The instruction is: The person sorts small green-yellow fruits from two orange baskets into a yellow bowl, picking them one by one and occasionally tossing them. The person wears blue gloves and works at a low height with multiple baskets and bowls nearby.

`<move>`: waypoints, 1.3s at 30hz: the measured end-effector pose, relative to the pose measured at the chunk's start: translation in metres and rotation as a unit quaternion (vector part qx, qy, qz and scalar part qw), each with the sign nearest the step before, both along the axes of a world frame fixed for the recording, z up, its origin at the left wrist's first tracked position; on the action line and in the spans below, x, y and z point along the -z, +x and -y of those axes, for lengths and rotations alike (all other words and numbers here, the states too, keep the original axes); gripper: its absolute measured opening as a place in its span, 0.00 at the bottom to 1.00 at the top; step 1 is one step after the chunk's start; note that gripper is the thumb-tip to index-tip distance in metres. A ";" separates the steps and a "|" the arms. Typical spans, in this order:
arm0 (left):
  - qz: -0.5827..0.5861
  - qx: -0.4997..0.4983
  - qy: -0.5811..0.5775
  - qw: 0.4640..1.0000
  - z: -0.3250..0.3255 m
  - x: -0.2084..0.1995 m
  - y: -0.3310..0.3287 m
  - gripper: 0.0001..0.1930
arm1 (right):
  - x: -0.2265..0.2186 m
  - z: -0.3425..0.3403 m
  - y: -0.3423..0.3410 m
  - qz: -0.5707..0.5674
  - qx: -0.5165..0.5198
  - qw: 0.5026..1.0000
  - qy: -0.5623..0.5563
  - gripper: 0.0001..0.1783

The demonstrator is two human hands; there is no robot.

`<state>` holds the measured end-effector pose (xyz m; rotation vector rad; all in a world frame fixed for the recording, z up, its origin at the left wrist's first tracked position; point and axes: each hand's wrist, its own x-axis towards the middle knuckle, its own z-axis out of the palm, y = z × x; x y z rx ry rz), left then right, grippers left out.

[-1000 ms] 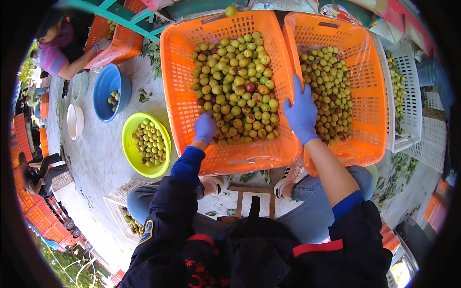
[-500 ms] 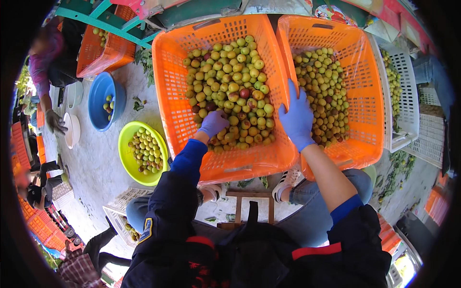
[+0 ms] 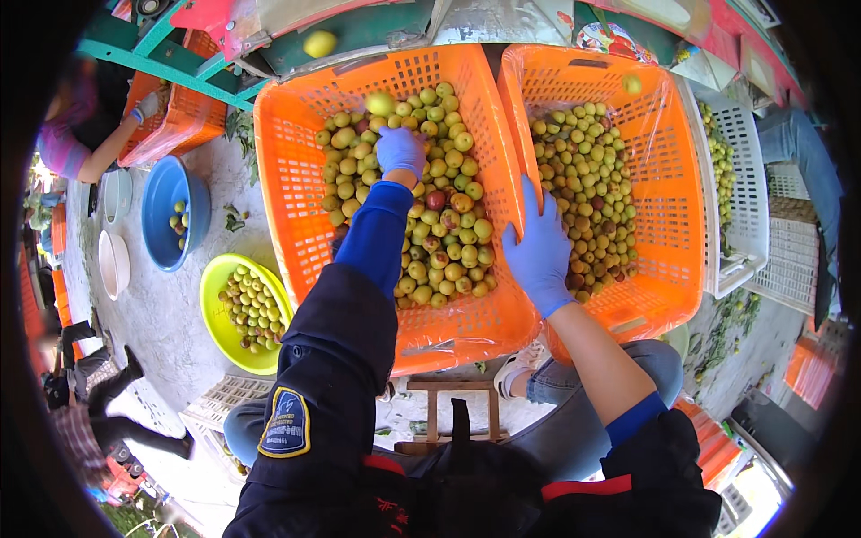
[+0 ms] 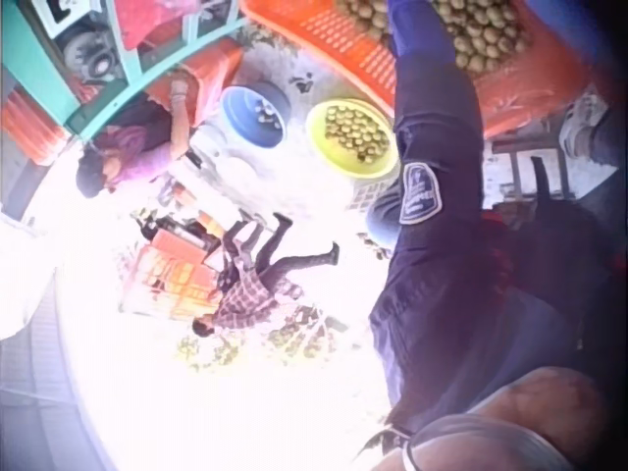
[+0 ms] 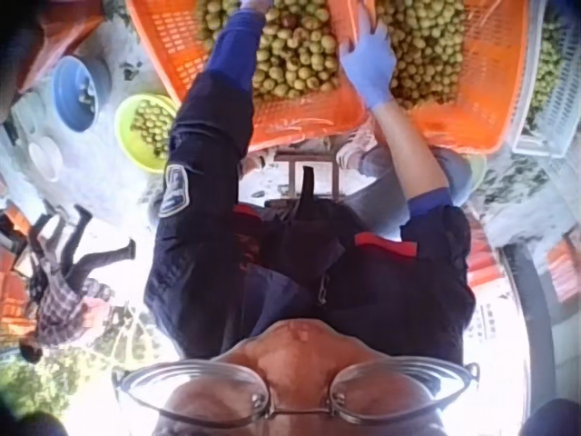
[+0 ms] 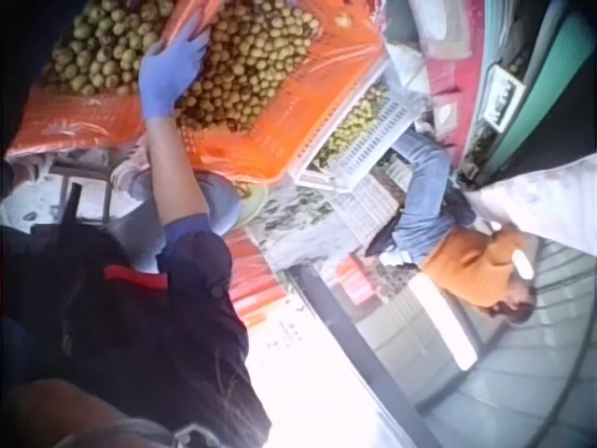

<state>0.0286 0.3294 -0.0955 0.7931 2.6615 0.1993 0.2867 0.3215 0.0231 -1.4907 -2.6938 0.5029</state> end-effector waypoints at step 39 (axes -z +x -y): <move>0.250 -0.359 0.033 0.899 0.461 -0.139 -0.126 0.37 | -0.002 0.000 0.002 0.037 -0.002 0.999 -0.002 0.41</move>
